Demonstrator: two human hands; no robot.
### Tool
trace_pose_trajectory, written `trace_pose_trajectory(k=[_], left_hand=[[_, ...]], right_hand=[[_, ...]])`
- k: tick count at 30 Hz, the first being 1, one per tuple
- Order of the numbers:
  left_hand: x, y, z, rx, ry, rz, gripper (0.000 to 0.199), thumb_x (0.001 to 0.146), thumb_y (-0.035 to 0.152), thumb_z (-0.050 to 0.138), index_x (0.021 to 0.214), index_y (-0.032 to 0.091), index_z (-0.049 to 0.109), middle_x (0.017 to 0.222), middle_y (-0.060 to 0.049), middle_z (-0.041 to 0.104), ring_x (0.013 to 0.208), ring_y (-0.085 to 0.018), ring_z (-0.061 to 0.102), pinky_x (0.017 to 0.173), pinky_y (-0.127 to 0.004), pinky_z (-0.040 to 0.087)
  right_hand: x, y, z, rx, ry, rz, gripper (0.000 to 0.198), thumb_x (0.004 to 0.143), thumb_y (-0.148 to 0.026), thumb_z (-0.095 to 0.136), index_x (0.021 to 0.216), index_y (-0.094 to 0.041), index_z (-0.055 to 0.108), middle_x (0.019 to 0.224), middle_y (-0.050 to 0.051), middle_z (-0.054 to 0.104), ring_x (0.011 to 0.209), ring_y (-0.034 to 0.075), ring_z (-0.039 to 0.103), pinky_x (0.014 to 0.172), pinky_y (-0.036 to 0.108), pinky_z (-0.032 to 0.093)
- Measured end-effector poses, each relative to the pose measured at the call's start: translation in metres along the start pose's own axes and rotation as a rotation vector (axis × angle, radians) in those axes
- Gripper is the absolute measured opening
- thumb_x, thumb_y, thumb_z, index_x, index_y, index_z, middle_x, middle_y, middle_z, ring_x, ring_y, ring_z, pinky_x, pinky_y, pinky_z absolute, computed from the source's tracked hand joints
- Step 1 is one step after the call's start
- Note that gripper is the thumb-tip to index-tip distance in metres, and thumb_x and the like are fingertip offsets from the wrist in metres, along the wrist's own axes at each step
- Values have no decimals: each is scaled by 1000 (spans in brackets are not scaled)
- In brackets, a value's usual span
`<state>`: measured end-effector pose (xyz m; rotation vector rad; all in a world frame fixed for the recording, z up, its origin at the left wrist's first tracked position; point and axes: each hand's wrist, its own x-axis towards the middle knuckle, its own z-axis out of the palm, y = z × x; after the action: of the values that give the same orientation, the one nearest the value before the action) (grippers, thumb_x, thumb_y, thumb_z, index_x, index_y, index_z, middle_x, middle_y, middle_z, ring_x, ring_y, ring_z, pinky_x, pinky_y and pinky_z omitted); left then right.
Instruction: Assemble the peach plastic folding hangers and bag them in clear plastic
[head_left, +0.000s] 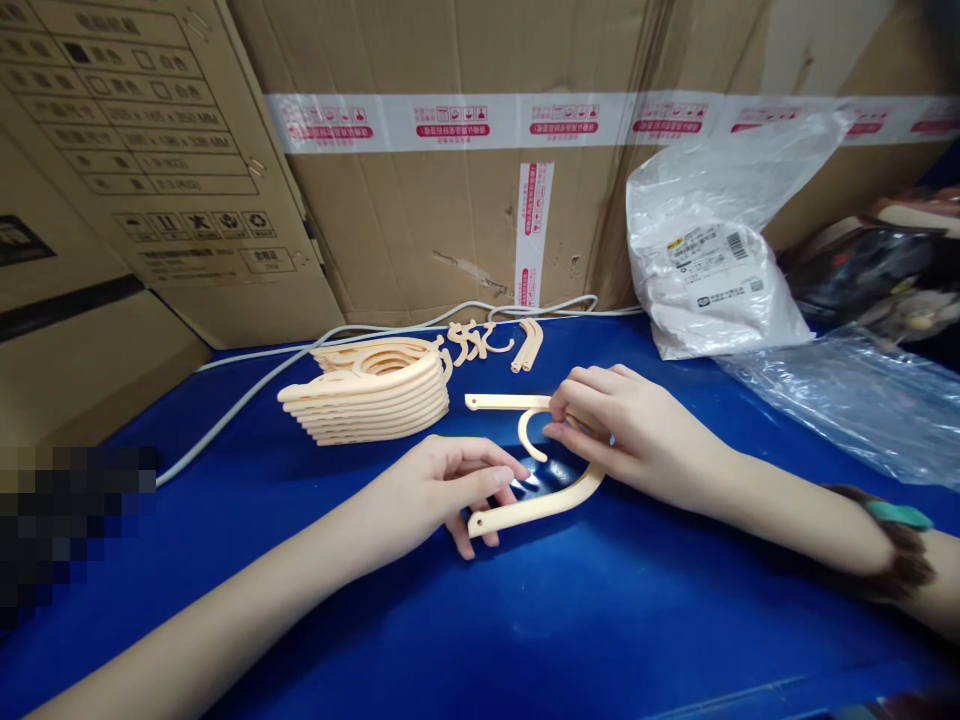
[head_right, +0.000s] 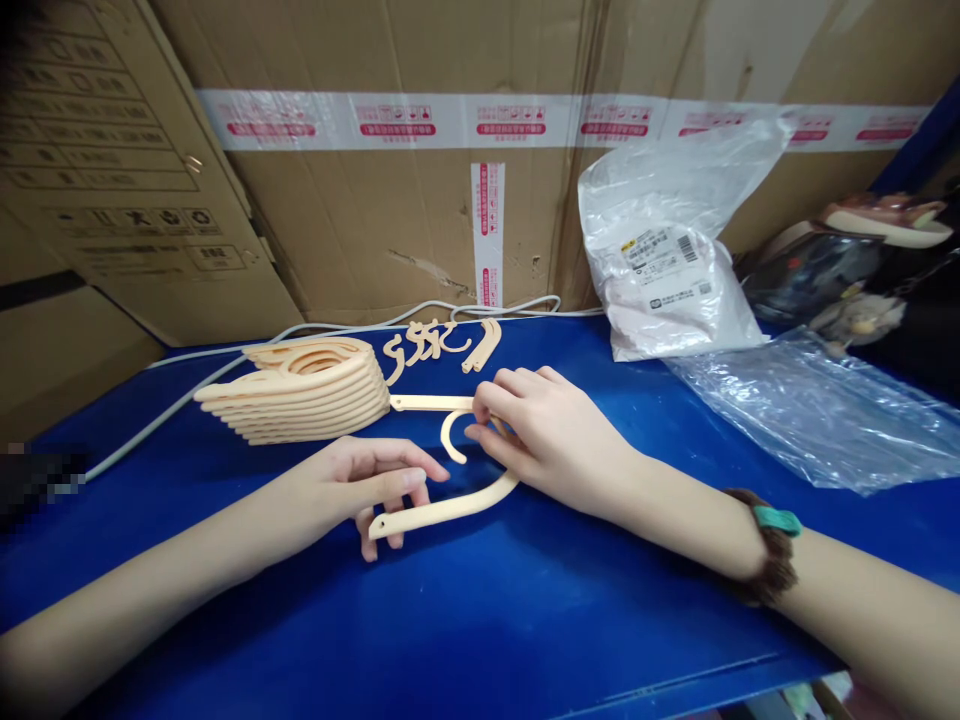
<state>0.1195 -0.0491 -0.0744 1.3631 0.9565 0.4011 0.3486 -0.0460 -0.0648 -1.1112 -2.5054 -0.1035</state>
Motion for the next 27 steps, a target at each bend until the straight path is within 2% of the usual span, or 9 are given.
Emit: trace_pose_trajectory(k=[11,27], left_hand=[[3,-8,-3,-92,-16,52,39,75,47,70,95,14,66,75,-1,62,53,-11,62,41,-17,50],[4,-7,-3,-127,-10,42,42,75,54,72,79,15,56,79,-6,72,53,-11,62,41,-18,50]], right_hand=[[1,12,-3,-84,-141,39,10,90,-14,47,83,-19,53,82,5,61,75,18,53,68,30,37],[3,36,-5,-72,-245,0,6,91,-17,49,86,-18,52,86,6,59,77,20,55,69,31,40]])
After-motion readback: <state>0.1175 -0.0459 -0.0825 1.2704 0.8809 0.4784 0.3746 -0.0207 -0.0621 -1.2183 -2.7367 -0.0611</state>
